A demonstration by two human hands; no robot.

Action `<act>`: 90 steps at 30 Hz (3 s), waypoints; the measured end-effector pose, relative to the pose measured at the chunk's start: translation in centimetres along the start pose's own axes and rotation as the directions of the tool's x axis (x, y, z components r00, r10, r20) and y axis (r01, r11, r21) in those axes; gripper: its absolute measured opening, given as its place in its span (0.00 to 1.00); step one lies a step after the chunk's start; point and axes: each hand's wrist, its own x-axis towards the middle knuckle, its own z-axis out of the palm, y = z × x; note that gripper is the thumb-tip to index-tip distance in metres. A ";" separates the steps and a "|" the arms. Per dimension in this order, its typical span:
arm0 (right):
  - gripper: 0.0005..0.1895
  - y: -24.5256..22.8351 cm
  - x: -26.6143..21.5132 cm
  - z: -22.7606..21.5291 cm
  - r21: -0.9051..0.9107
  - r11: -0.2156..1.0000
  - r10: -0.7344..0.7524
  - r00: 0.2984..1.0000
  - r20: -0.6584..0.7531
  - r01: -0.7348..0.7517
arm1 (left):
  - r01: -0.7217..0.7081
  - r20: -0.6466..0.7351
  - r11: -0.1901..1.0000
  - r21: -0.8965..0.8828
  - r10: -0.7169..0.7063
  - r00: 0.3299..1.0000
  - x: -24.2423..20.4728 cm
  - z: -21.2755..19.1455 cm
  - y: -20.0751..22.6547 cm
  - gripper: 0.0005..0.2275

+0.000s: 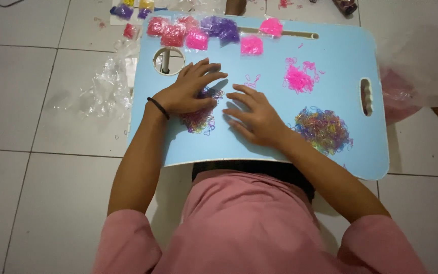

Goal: The person sorts and arranges small colorful rubber bands on a portable table while sitting on the floor.

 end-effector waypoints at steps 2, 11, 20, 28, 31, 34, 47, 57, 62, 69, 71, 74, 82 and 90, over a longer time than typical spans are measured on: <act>0.14 -0.8 0.6 -0.2 0.026 1.000 0.008 0.998 0.055 -0.009 | 0.006 0.003 1.000 -0.002 -0.006 1.000 0.0 0.2 -0.4 0.29; 0.16 -0.2 -0.3 0.0 -0.027 0.998 0.066 0.985 0.157 -0.063 | -0.005 0.031 1.000 -0.022 0.006 0.999 0.1 -0.1 -0.7 0.30; 0.22 -0.5 -0.4 0.6 -0.083 0.991 0.125 0.962 0.244 -0.107 | 0.000 0.052 1.000 -0.030 0.002 0.999 0.0 -0.2 -0.4 0.32; 0.15 0.2 -0.6 -0.1 -0.058 0.989 0.142 0.979 0.146 -0.135 | 0.011 0.048 0.999 -0.045 -0.009 0.999 0.1 -0.4 -0.6 0.30; 0.15 -0.3 -0.9 0.4 -0.075 0.994 0.089 0.988 0.128 -0.080 | -0.028 0.049 0.999 -0.043 0.030 0.998 -0.3 -0.1 -0.5 0.31; 0.20 -0.3 -0.3 0.5 -0.066 0.997 0.037 0.990 0.137 -0.028 | -0.037 0.058 0.999 0.002 0.037 0.998 0.1 -0.4 -0.6 0.32; 0.25 0.5 1.0 -2.1 -0.129 0.987 0.073 0.978 -0.194 -0.099 | -0.007 0.085 1.000 0.014 0.006 0.996 0.1 -0.3 0.0 0.41; 0.30 1.1 1.3 -3.5 -0.118 0.970 0.178 0.954 -0.240 -0.211 | -0.023 0.083 0.999 -0.037 0.026 0.996 0.2 0.0 -1.6 0.34; 0.30 -0.5 2.5 -4.3 -0.306 0.946 0.035 0.970 -0.242 -0.111 | -0.021 0.085 0.999 -0.027 0.023 0.996 0.2 0.3 -1.7 0.33; 0.17 0.6 0.7 0.2 -0.095 0.995 -0.006 0.999 -0.049 0.001 | -0.047 0.056 0.999 0.026 0.046 0.997 0.4 1.0 -2.1 0.32; 0.15 0.0 1.1 0.2 -0.114 0.991 -0.067 0.997 -0.029 0.063 | -0.043 0.059 0.999 0.016 0.042 0.997 0.4 0.5 -2.2 0.32; 0.11 -0.9 0.4 0.9 -0.094 0.987 -0.132 0.991 0.001 0.131 | -0.038 0.067 0.999 0.005 0.038 0.997 0.2 1.1 -2.6 0.32; 0.09 -0.4 1.1 0.9 -0.046 0.983 -0.178 0.984 0.009 0.178 | -0.063 0.097 0.998 -0.017 0.064 0.993 0.5 -0.5 -2.4 0.36; 0.12 -0.7 1.3 2.7 -0.031 0.989 -0.143 0.989 -0.039 0.141 | -0.133 0.092 0.989 -0.064 0.139 0.986 0.0 0.1 -3.4 0.38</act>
